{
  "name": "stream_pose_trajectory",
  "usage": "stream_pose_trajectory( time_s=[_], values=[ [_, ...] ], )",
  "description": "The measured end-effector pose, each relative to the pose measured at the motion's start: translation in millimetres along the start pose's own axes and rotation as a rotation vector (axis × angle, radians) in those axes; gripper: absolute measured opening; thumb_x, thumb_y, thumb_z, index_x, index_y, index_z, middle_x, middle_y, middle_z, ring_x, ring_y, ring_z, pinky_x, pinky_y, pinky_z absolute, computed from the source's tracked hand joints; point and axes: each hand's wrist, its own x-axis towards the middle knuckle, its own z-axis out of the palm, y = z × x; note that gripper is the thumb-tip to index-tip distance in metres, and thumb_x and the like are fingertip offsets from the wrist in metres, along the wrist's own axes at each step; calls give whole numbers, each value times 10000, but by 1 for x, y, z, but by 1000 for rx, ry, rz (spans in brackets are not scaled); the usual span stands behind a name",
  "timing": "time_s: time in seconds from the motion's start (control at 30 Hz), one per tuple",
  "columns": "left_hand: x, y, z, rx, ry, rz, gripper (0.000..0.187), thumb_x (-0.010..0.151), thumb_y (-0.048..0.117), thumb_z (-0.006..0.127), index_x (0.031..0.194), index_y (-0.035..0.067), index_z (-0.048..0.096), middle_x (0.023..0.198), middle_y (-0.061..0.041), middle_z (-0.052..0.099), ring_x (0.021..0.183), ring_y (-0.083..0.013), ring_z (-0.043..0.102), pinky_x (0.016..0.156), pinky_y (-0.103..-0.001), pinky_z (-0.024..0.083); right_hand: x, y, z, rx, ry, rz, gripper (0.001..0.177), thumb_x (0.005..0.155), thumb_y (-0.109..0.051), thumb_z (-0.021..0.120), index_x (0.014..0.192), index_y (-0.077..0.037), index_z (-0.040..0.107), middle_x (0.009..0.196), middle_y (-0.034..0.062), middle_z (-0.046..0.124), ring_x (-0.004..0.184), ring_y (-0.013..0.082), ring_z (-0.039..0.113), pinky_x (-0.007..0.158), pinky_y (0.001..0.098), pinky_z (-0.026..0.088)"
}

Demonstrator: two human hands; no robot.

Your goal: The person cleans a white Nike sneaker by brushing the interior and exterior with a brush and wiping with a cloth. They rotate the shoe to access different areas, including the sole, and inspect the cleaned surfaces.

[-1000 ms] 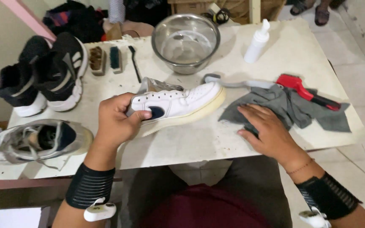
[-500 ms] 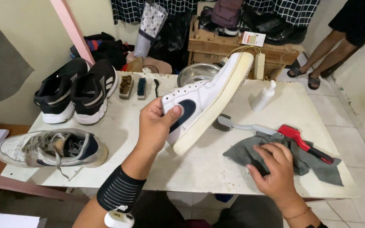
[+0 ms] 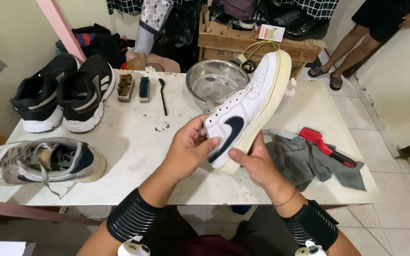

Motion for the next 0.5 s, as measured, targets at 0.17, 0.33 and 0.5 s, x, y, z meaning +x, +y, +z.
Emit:
stream_pose_trajectory(
  time_s=[0.17, 0.33, 0.5],
  values=[
    [1, -6, -40, -228, -120, 8, 547, 958, 14, 595, 1473, 62, 418, 1114, -179, 743, 931, -201, 751, 820, -330, 661, -10, 10, 4, 80, 18, 55, 885, 868, -212, 767, 1598, -125, 275, 1573, 115, 439, 1374, 256, 472, 1139, 510, 422],
    [-4, -29, -58, 160, 39, 255, 560, 819, 20, 788, 1350, 50, 613, 1055, -115, 699, 915, -158, 629, 847, -307, 594, -29, 30, 6, 172, 16, 71, 843, 855, -258, 765, 1575, -122, 348, 1516, 135, 516, 1318, 268, 541, 1104, 537, 460],
    [-4, -37, -55, 508, 95, 465, 436, 759, 205, 912, 1168, 136, 779, 1105, -76, 653, 1011, -209, 562, 952, -360, 501, -32, 50, 1, 198, -20, 65, 910, 745, -158, 847, 1539, -103, 404, 1448, 139, 577, 1262, 260, 583, 1083, 534, 480]
  ],
)
